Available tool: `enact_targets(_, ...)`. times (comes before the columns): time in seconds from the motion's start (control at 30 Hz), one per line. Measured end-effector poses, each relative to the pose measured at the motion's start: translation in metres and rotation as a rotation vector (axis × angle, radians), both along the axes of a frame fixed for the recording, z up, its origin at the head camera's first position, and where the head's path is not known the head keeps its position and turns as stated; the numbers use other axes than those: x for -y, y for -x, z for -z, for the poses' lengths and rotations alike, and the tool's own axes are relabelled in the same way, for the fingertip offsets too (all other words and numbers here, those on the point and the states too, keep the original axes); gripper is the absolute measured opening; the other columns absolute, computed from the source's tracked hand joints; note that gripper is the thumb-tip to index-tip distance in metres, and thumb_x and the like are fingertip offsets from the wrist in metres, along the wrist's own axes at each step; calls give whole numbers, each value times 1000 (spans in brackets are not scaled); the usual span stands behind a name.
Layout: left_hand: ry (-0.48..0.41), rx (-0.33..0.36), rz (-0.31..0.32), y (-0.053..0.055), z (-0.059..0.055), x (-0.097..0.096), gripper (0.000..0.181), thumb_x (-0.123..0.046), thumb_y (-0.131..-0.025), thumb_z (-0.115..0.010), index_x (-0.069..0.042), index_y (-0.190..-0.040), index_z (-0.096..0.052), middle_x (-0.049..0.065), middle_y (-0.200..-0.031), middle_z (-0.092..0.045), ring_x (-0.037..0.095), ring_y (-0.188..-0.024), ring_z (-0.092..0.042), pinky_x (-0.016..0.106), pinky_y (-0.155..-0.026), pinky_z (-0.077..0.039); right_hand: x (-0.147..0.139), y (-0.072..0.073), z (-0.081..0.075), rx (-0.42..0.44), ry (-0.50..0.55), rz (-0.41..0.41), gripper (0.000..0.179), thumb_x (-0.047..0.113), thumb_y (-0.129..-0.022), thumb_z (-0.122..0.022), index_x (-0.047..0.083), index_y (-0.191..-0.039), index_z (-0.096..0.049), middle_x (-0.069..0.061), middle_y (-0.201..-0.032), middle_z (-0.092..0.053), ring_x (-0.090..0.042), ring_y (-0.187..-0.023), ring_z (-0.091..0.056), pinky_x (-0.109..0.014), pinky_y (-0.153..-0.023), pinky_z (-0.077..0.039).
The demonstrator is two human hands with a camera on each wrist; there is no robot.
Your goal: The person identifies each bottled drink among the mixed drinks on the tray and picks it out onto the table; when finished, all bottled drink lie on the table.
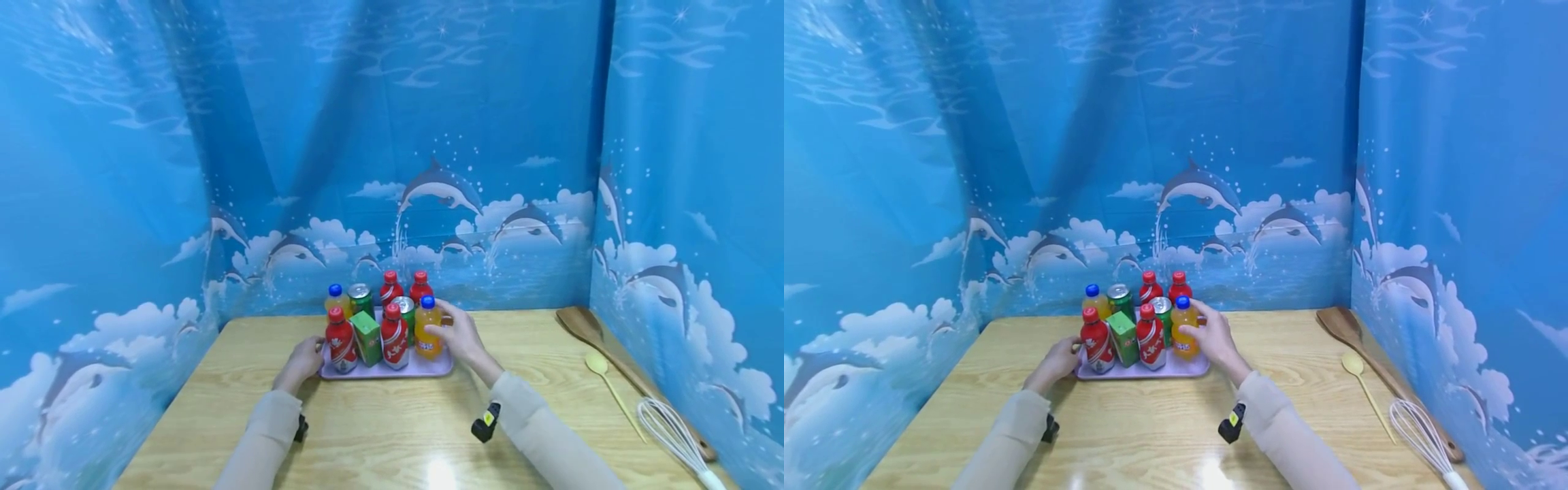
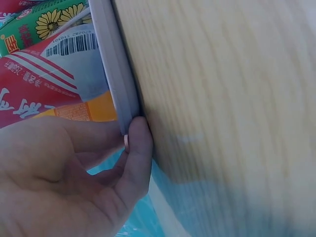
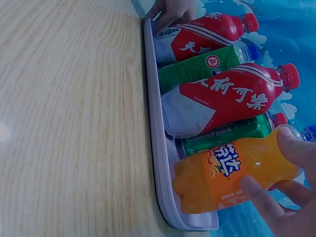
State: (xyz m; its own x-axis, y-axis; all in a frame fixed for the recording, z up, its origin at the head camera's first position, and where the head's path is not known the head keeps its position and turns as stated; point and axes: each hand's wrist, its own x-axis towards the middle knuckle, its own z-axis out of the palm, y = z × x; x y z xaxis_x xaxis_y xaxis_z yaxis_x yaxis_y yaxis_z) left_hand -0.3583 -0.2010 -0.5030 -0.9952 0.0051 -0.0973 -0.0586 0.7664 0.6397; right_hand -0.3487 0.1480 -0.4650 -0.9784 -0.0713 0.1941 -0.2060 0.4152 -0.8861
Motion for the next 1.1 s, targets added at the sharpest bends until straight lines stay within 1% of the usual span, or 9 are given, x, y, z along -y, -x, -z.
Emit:
enact_targets(0.13,-36,34,-9,3,5,3,56,5,-93,-53,8,-149,-49,33,-150,-53,44,-126,-61,47,-95,-61,-4,3,-1,33,47,-13,66,16,-97,-75,16,-157,-49,-20,-152,-57,-47,-136,-58,-52,-95,-64)
enact_targets(0.2,-69,53,-17,4,6,5,57,4,-94,-53,7,-151,-47,33,-150,-53,41,-121,-63,42,-88,-62,-8,6,-2,37,72,-25,67,16,-98,-74,15,-159,-46,-22,-153,-55,-48,-136,-58,-50,-92,-66)
enact_targets(0.23,-80,60,-19,5,7,6,57,3,-95,-53,6,-151,-47,33,-151,-52,41,-121,-63,42,-88,-62,-10,8,-3,38,87,-31,67,16,-98,-73,15,-160,-45,-24,-153,-54,-48,-136,-58,-49,-88,-67)
enact_targets(0.37,-124,76,-24,6,7,11,59,2,-94,-54,6,-152,-46,33,-148,-53,32,-102,-67,31,-69,-61,-19,15,-10,20,130,-42,68,11,-99,-72,10,-160,-43,-27,-152,-53,-50,-132,-60,-48,-83,-68)
enact_targets(0.5,-138,84,-32,8,7,13,60,3,-93,-55,5,-152,-46,33,-148,-53,27,-94,-66,29,-66,-61,-29,23,-15,14,154,-26,68,10,-99,-72,10,-161,-42,-28,-152,-53,-51,-134,-59,-50,-85,-67)
enact_targets(0.63,-142,103,-33,9,8,13,61,3,-93,-55,4,-153,-45,32,-148,-53,29,-99,-67,30,-67,-62,-38,31,-17,35,169,-2,70,13,-100,-71,12,-162,-40,-28,-154,-50,-52,-137,-55,-43,-86,-67)
enact_targets(0.87,-114,115,-16,8,6,8,61,4,-94,-55,5,-154,-44,36,-155,-45,41,-121,-63,34,-72,-64,-52,45,-13,81,188,60,69,15,-101,-70,18,-163,-40,-23,-159,-46,-47,-142,-53,-39,-91,-66)
enact_targets(0.97,-114,123,-24,8,5,6,61,4,-95,-55,4,-155,-43,35,-156,-45,40,-121,-64,33,-71,-64,-55,49,-12,105,202,92,69,14,-100,-71,18,-163,-40,-22,-159,-46,-46,-141,-53,-38,-92,-66)
enact_targets(1.1,-109,121,-32,8,5,4,61,4,-95,-55,3,-155,-44,34,-156,-45,37,-114,-66,31,-68,-63,-59,55,-10,126,187,131,70,14,-100,-71,18,-163,-40,-22,-160,-45,-46,-140,-54,-41,-95,-65)
